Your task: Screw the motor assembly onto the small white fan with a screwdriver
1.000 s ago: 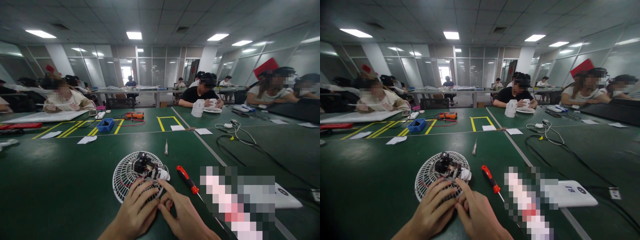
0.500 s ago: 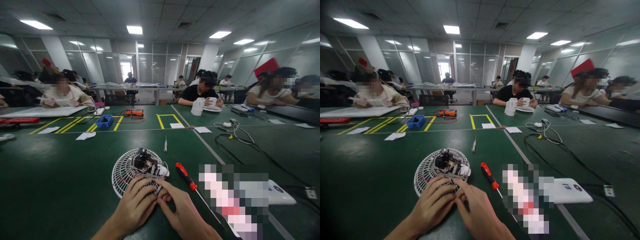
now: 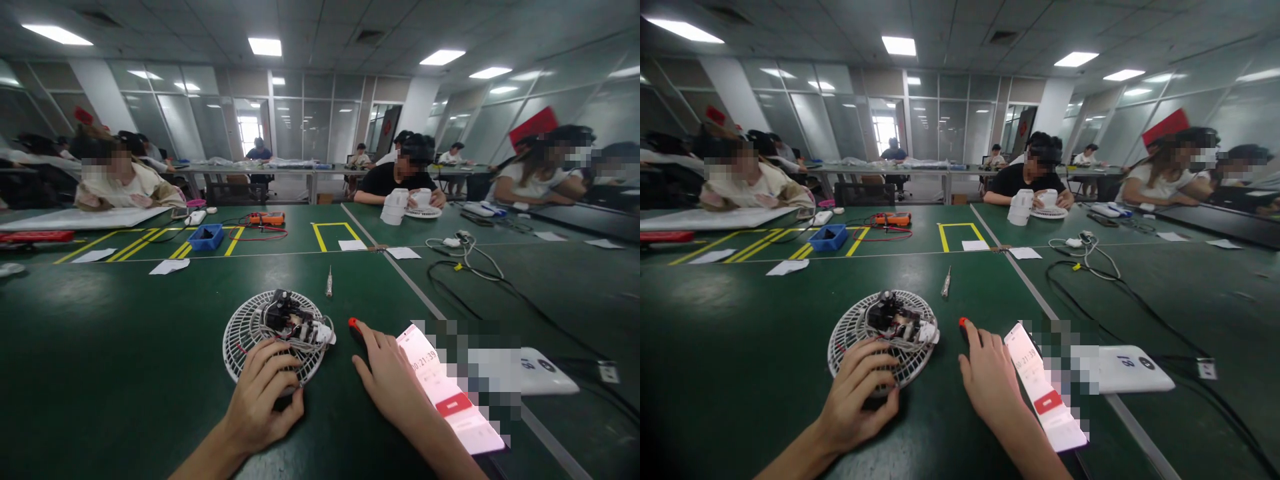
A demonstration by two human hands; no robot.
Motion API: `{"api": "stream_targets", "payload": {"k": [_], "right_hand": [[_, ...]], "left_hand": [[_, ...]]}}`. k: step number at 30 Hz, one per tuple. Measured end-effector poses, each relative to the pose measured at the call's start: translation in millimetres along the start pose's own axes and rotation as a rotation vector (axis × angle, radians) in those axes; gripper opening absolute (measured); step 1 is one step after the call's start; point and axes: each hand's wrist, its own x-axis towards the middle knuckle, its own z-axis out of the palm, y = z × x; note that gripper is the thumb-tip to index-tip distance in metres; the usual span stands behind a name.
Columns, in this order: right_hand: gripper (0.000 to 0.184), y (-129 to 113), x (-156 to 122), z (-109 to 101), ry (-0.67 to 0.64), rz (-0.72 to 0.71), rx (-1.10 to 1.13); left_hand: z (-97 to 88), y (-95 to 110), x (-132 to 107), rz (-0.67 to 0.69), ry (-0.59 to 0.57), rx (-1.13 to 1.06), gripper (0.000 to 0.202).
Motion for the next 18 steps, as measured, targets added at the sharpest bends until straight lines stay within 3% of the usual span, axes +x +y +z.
{"api": "stream_targets", "payload": {"k": [4, 12, 18], "right_hand": [[0.053, -5.0, -2.8, 1.7, 0.014, -0.034, -0.036], [0.057, -16.6, -5.7, -4.4, -0.077, 0.062, 0.044], [0.060, -20.6, -5.0, -10.7, 0.009, 0.128, 0.220]], "left_hand": [[-1.6, -1.1, 1.8, -0.010, 0.011, 0.026, 0.013], [-2.7, -3.2, 1.0, -0.027, 0.003, 0.037, 0.013], [-3.3, -4.4, 2.0, -0.038, 0.019, 0.036, 0.013]]}}
